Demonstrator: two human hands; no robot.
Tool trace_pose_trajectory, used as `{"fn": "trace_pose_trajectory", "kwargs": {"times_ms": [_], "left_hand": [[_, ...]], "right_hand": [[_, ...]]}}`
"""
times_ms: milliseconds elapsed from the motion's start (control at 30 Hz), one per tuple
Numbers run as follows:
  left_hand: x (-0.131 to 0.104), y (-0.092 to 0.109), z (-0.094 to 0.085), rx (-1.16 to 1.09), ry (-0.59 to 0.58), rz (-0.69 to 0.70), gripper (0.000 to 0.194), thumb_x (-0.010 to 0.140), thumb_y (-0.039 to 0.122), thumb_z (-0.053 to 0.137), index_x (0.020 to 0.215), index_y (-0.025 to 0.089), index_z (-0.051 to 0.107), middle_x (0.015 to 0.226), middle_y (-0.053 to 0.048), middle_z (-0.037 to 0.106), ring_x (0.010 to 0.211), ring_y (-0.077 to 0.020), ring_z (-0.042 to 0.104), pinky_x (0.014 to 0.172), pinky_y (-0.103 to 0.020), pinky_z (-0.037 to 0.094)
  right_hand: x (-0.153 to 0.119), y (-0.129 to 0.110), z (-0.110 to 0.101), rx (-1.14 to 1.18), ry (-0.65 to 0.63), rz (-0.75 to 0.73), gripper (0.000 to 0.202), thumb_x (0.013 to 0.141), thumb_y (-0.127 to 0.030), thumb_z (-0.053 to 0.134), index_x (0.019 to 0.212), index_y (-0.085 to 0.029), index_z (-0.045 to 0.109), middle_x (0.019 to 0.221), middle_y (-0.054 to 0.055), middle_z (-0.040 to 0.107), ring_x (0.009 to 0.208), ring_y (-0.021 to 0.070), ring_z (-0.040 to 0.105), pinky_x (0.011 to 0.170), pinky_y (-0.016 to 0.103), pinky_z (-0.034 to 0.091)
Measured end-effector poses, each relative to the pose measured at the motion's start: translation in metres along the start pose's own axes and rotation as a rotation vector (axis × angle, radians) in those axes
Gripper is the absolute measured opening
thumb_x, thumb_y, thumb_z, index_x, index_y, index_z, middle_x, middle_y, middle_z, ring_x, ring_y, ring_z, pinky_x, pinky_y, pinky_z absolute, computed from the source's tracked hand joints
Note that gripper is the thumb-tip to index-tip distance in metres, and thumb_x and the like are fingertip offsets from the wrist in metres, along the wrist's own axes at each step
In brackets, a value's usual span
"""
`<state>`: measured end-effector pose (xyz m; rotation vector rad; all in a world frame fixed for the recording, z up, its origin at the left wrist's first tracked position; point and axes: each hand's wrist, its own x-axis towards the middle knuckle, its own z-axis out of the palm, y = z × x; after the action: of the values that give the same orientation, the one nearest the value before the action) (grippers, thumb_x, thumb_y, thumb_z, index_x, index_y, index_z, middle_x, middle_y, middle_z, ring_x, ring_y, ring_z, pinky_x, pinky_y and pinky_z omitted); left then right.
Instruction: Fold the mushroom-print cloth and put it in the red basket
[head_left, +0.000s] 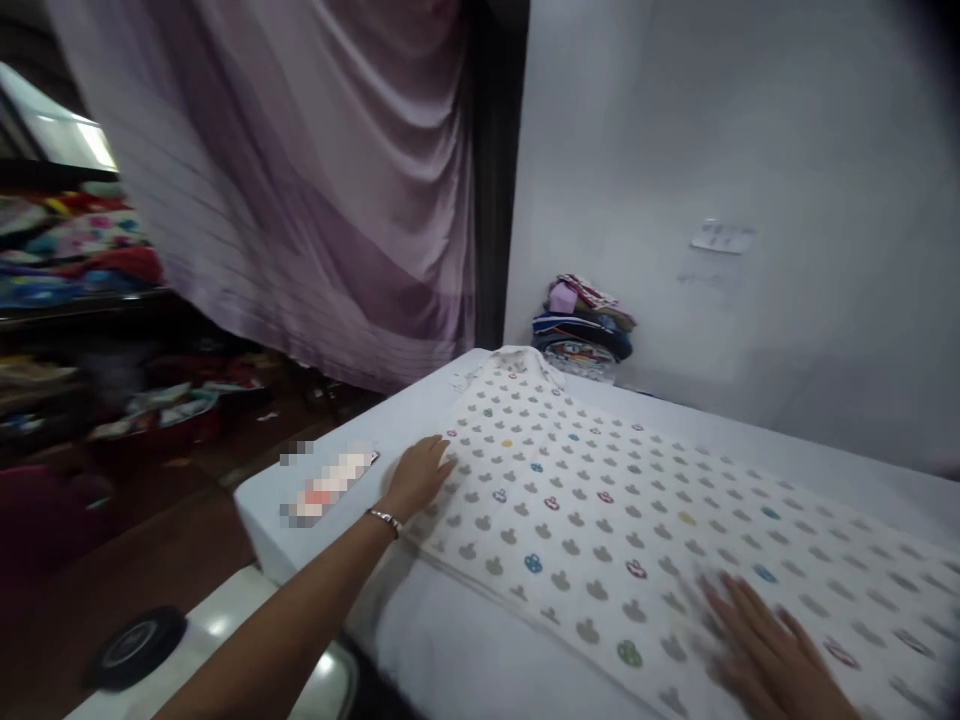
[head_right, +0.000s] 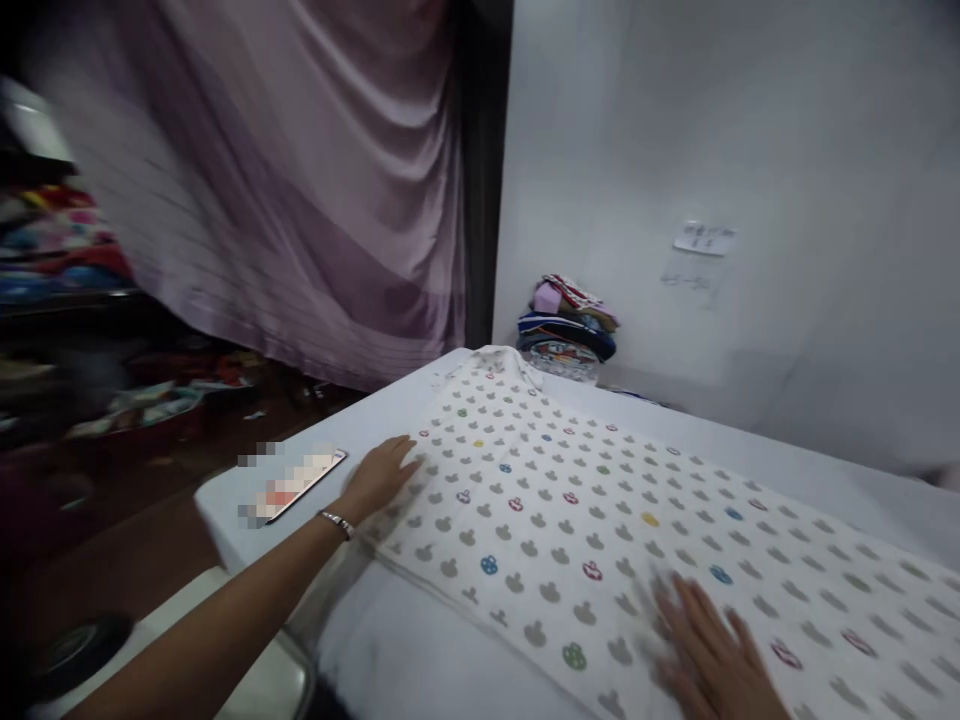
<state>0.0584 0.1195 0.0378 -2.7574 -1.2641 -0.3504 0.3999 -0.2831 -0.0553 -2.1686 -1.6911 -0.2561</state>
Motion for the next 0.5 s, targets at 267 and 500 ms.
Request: {"fn": "trace_pose_trajectory", "kwargs": {"times_ms": [267, 500], "left_hand": [[0.014, -0.006, 0.037, -0.034, -0.261, -0.164, 0.069, 0.086, 0.056, 0.026, 0.14, 0.014, 0.032, 0.149, -0.01, 0.023, 0.137, -0.0307, 0.016, 0.107, -0.054, 0.017], [0.02, -0.025, 0.051, 0.069, -0.22, -0.157, 0.058, 0.085, 0.049, 0.029, 0.138, 0.026, 0.038, 0.148, -0.006, 0.027, 0.135, -0.0331, 0.022, 0.101, -0.061, 0.021]], "right_hand": [[0.057, -0.051, -0.003, 0.04, -0.445, 0.069, 0.057, 0.091, -0.059, 0.024, 0.143, -0.036, 0.02, 0.151, -0.002, 0.007, 0.138, 0.0262, 0.008, 0.111, 0.053, 0.007], [0.07, -0.035, -0.04, 0.14, -0.504, 0.162, 0.061, 0.091, -0.06, 0.018, 0.145, -0.033, 0.011, 0.151, -0.003, -0.005, 0.139, 0.0212, -0.004, 0.112, 0.045, -0.001]]}}
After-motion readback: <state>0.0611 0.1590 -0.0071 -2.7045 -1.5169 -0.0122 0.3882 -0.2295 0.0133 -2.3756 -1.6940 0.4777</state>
